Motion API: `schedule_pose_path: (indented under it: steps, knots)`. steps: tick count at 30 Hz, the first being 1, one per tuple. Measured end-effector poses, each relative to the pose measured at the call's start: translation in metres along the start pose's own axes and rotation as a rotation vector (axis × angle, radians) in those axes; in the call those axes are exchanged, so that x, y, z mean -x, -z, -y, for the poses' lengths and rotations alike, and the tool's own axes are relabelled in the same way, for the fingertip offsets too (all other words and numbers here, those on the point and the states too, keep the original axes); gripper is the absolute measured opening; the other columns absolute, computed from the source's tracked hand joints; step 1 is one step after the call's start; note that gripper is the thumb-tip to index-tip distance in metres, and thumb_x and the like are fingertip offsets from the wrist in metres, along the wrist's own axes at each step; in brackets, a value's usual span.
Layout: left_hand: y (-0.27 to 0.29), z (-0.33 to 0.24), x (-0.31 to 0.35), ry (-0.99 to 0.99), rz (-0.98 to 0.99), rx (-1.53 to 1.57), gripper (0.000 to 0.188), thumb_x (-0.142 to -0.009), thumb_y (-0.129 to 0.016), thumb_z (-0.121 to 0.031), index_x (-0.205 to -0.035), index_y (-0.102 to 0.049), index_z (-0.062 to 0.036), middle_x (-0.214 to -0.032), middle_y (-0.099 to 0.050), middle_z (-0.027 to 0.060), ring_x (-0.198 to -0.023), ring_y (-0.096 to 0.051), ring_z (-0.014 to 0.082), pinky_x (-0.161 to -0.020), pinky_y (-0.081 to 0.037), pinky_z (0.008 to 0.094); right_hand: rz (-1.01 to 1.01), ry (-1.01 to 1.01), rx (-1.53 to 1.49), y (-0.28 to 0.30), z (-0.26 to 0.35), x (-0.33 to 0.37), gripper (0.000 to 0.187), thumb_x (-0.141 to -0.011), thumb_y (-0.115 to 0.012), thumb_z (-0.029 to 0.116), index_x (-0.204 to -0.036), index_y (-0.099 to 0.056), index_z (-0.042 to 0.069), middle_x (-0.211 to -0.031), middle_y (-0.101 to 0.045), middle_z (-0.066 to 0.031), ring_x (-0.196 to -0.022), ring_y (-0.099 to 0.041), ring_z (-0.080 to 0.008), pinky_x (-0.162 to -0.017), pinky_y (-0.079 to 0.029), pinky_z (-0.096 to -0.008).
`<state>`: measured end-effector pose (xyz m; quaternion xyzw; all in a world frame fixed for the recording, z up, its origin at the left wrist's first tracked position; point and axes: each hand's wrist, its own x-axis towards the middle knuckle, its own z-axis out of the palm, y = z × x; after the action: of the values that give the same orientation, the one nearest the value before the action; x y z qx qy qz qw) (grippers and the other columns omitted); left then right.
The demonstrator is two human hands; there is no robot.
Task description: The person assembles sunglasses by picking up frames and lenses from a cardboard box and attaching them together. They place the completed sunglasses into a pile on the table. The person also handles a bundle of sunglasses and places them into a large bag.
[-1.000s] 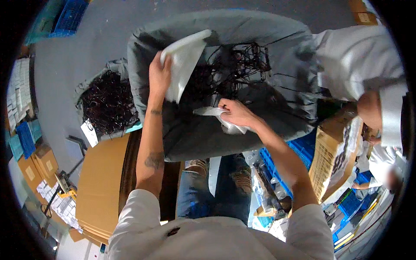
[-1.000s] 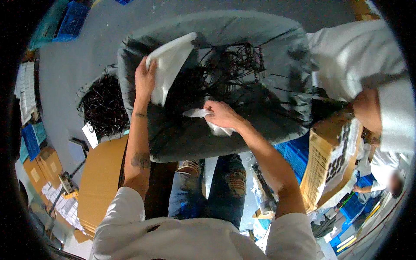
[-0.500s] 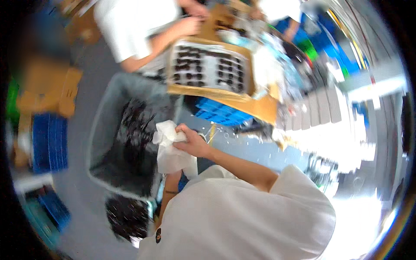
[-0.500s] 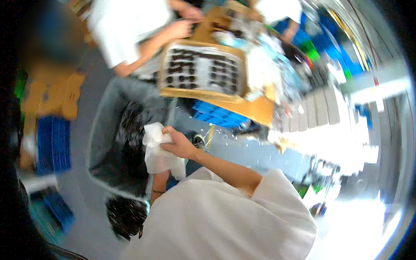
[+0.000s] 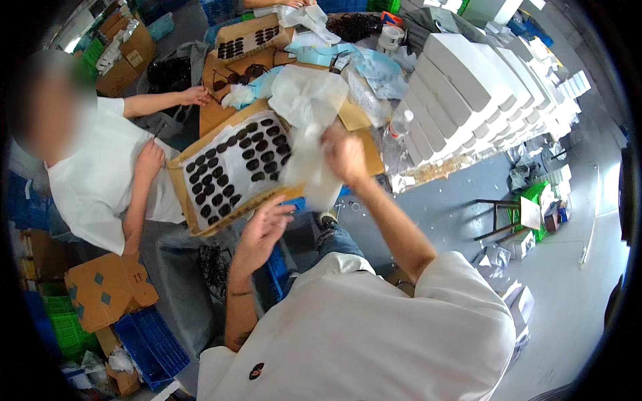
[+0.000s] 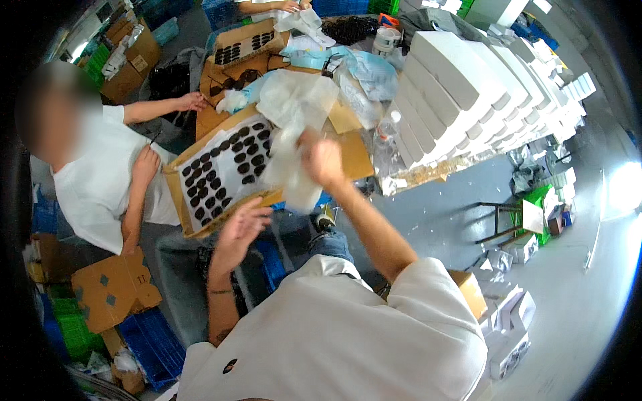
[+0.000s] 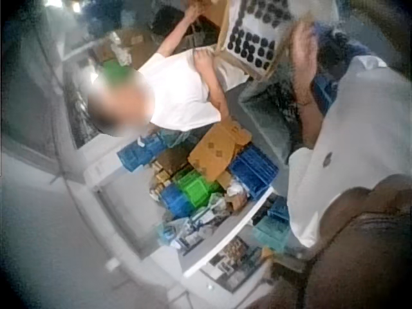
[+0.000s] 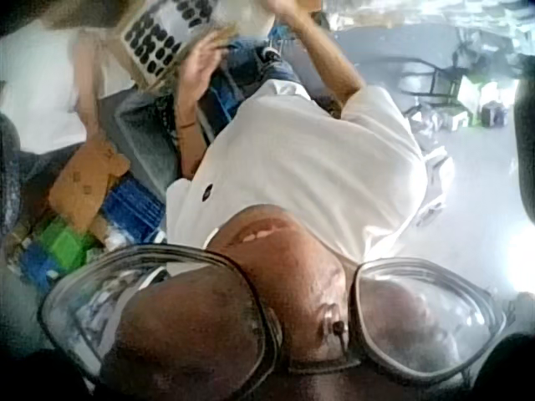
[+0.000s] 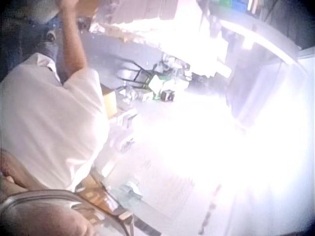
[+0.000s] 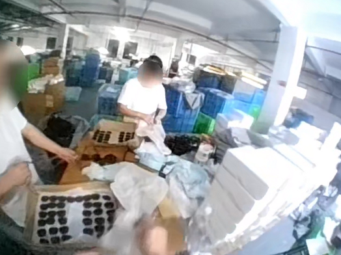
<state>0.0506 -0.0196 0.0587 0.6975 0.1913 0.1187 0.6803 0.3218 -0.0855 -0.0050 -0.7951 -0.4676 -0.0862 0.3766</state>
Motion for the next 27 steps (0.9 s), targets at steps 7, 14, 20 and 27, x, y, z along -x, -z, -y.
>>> schedule_pose_path:
  steps: [7,14,20,27]
  knots:
    - [0.037,-0.253,-0.046,-0.940,-0.144,0.094,0.036,-0.099,-0.050,-0.030,-0.123,-0.057,-0.0040,-0.119,-0.055,0.0116,-0.110,-0.050,0.0219,-0.099,-0.037,0.0391,-0.171,-0.100,0.754,0.032,-0.167,-0.244,0.026,-0.077,-0.064,0.017,-0.098,-0.070,0.005,-0.116,-0.058,-0.0155,-0.105,-0.060,-0.0362,-0.084,-0.050,-0.0513]
    - [0.149,-0.244,-0.154,-0.124,-0.461,-1.445,0.035,-0.098,-0.050,-0.029,-0.123,-0.057,-0.0044,-0.119,-0.056,0.0108,-0.110,-0.051,0.0210,-0.098,-0.039,0.0383,0.502,-0.747,0.830,-0.032,-0.296,-0.284,0.047,-0.092,-0.052,0.036,-0.131,-0.060,0.011,-0.150,-0.040,-0.0171,-0.136,-0.035,-0.0459,-0.105,-0.028,-0.0688]
    - [0.182,-0.209,-0.184,0.119,-0.373,-1.490,0.034,-0.098,-0.050,-0.027,-0.123,-0.057,-0.0048,-0.119,-0.057,0.0102,-0.109,-0.052,0.0202,-0.097,-0.040,0.0377,0.013,-0.114,0.175,-0.042,-0.247,-0.311,0.038,-0.084,-0.067,0.031,-0.114,-0.069,0.008,-0.112,-0.066,-0.0221,-0.107,-0.062,-0.0386,-0.092,-0.048,-0.0440]
    - [0.083,-0.233,-0.165,-0.257,-0.487,-1.260,0.033,-0.098,-0.050,-0.026,-0.123,-0.057,-0.0052,-0.120,-0.057,0.0094,-0.109,-0.053,0.0193,-0.096,-0.041,0.0370,0.291,0.044,-0.011,-0.124,-0.201,-0.277,0.073,-0.072,-0.078,0.032,-0.130,-0.050,-0.002,-0.124,-0.057,-0.0275,-0.115,-0.054,-0.0415,-0.098,-0.045,-0.0453]
